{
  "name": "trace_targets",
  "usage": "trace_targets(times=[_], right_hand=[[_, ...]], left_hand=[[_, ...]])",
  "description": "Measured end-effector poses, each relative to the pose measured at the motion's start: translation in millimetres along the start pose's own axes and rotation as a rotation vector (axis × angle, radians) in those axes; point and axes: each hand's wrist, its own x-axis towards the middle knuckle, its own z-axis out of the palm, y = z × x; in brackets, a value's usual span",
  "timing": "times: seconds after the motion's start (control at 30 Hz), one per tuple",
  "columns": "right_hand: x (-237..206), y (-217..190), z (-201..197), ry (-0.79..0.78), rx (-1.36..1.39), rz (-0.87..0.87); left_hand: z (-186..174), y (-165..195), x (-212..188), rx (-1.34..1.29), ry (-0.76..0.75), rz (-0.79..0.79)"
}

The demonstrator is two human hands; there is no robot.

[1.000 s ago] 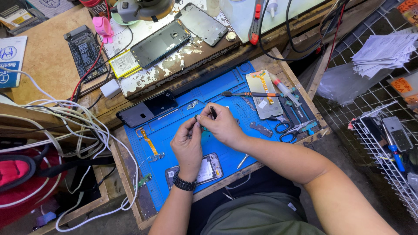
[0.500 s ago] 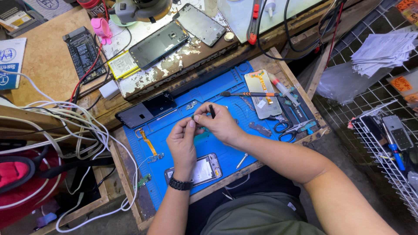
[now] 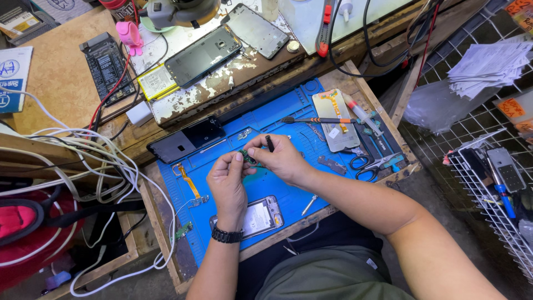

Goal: The person cleans a small green circuit board using a brush and tweezers. They then place the component onto the smartphone's internal assembly and connect a ribbon cable to the motherboard.

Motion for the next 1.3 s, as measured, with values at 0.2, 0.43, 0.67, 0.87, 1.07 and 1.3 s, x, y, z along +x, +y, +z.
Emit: trace_targets(times=[0.2,0.43,0.67,0.87,1.07,1.3], right_hand=[[-0.5,-3.5,1.8,-0.037,-0.046,-0.041],[1.4,-6.4,-0.3,0.029,-0.109,-0.029],[2.4,-7.1,-0.5,0.04,-0.081,0.001],[2.9,-5.9,1.4,0.045,-0.101,-0.009],[1.0,-4.4,0.8,0.017,-0.087,-0.01],[3.6,-0.9,-1.9,0.032,-0.089,-0.014]], left_hand=[[-1.6,0.3,-0.2,0.029,-0.018,0.014],[0.2,3.2,0.0,-0.035,-0.05,-0.052],[-0.4,4.3,1.5,-0.034,-0.065,-0.058],[-1.0,3.0,2.9,-0.008,-0.042,-0.067],[0.8,5.2,1.7,0.131,-0.045,-0.034],[1.9,7.0,1.0,0.137,-0.069,-0.061]])
